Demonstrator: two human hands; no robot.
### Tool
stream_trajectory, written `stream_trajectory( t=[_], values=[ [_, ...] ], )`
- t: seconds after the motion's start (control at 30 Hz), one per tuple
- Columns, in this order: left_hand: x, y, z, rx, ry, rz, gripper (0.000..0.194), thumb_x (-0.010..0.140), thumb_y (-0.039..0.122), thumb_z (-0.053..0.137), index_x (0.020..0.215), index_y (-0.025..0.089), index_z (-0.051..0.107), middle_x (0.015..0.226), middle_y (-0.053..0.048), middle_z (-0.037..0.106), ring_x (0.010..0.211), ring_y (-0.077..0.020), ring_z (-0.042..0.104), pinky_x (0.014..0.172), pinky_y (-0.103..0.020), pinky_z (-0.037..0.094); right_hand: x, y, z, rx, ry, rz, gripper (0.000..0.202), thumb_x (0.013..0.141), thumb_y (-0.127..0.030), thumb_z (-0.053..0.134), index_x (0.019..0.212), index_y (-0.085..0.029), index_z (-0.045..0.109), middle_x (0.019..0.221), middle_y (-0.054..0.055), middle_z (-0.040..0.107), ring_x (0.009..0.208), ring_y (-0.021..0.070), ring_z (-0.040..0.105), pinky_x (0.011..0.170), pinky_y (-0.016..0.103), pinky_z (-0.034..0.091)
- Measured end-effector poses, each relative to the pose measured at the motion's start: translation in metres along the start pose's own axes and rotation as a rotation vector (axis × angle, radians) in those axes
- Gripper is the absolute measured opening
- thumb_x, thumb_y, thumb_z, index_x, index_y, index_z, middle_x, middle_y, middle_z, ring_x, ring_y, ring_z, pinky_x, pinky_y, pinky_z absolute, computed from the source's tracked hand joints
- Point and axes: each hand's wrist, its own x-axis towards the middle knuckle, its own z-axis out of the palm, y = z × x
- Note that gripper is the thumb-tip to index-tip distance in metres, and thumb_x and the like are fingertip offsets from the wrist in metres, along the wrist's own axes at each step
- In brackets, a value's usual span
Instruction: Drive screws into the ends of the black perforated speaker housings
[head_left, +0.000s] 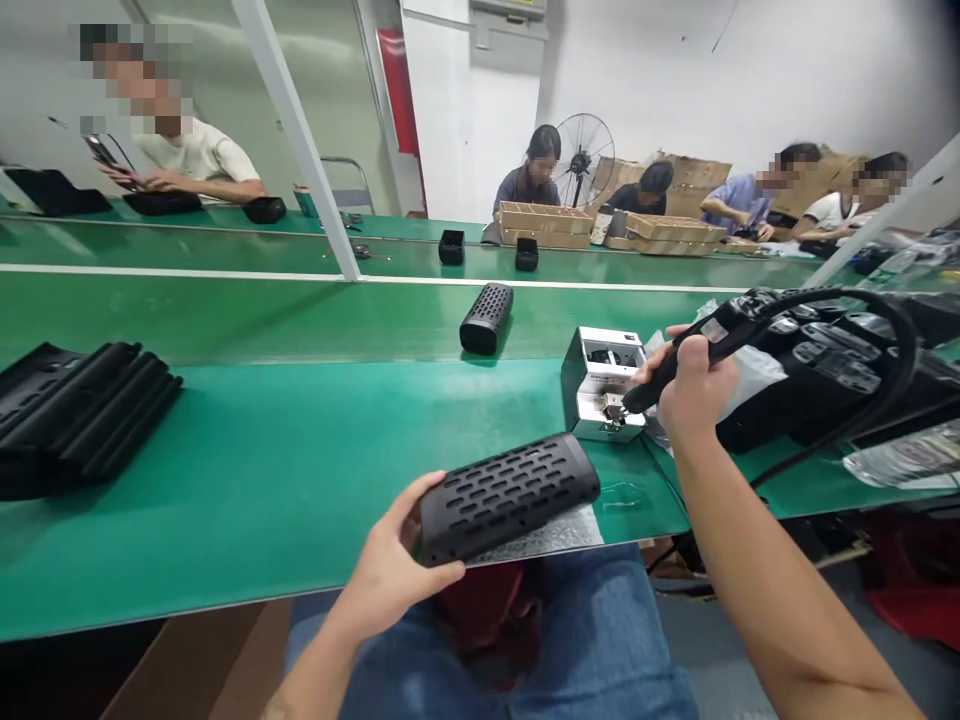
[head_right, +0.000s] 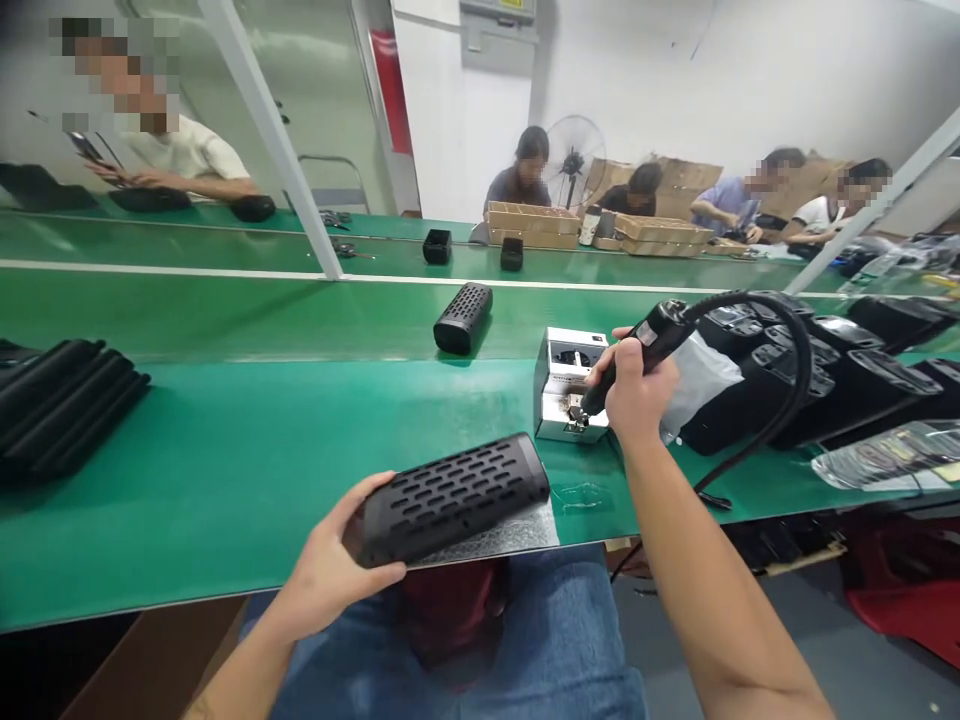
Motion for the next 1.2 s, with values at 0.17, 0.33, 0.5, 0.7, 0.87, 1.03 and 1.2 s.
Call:
stream_trajectory(
  t=[0.17,0.33,0.5,0.7,0.87,1.03,1.2],
  values=[
    [0.003,0.001,0.009,0.182,-0.120,0.176,0.098,0.065,0.014,0.090,0.153,0.037,0.053,0.162,-0.013,0.054,0.141,-0.0392,0.064,0.119,-0.059,0.055,0.004,0.025,-0.009,-0.027,-0.086,-0.043,0.045,0.090,-0.067,0.073,0.093,-0.023,0.065,0.059,-0.003,0.061,0.045,0.0170,0.058,0.049,0.032,0.050],
    [0.003,-0.011,0.014,0.310,-0.049,0.334,0.099,0.069,0.017,0.088,0.157,0.037,0.046,0.163,-0.015,0.051,0.147,-0.0413,0.057,0.125,-0.066,0.047,-0.008,0.020,-0.014,-0.015,-0.159,-0.021,0.046,0.091,-0.067,0.071,0.095,-0.021,0.066,0.060,-0.003,0.061,0.046,0.0171,0.060,0.047,0.032,0.051],
    [0.000,-0.017,0.022,0.363,-0.036,0.338,0.110,0.070,0.019,0.085,0.166,0.033,0.032,0.168,-0.016,0.043,0.155,-0.0409,0.047,0.130,-0.064,0.040,-0.015,-0.006,-0.018,0.023,-0.115,-0.122,0.055,0.088,-0.073,0.070,0.097,-0.019,0.068,0.059,-0.002,0.060,0.042,0.0191,0.058,0.043,0.035,0.051],
    [0.001,-0.016,0.028,0.368,-0.022,0.344,0.119,0.071,0.025,0.089,0.170,0.029,0.025,0.169,-0.017,0.039,0.155,-0.0410,0.045,0.132,-0.064,0.037,-0.005,-0.005,-0.011,0.042,-0.068,-0.252,0.056,0.090,-0.075,0.064,0.094,-0.019,0.064,0.056,-0.001,0.058,0.042,0.0184,0.057,0.042,0.034,0.050],
    [0.001,-0.019,0.031,0.392,0.011,0.387,0.117,0.072,0.029,0.090,0.170,0.029,0.025,0.168,-0.017,0.040,0.156,-0.0412,0.044,0.131,-0.062,0.038,-0.002,0.013,-0.010,-0.003,-0.181,-0.106,0.046,0.089,-0.066,0.070,0.089,-0.021,0.066,0.060,0.000,0.057,0.046,0.0179,0.059,0.047,0.035,0.051],
    [0.001,-0.017,0.032,0.402,0.019,0.415,0.117,0.072,0.031,0.091,0.170,0.028,0.027,0.167,-0.018,0.040,0.156,-0.0414,0.044,0.130,-0.062,0.038,-0.007,0.007,-0.015,-0.032,-0.212,-0.061,0.046,0.091,-0.067,0.066,0.093,-0.020,0.068,0.061,0.001,0.058,0.046,0.0195,0.059,0.045,0.035,0.049],
    [0.003,-0.016,0.032,0.403,0.022,0.426,0.115,0.073,0.034,0.091,0.169,0.028,0.029,0.166,-0.018,0.042,0.153,-0.0407,0.047,0.129,-0.061,0.041,-0.025,-0.035,-0.031,0.038,-0.185,0.045,0.057,0.085,-0.078,0.070,0.095,-0.022,0.070,0.058,0.001,0.057,0.045,0.0189,0.058,0.046,0.036,0.052]
  ],
)
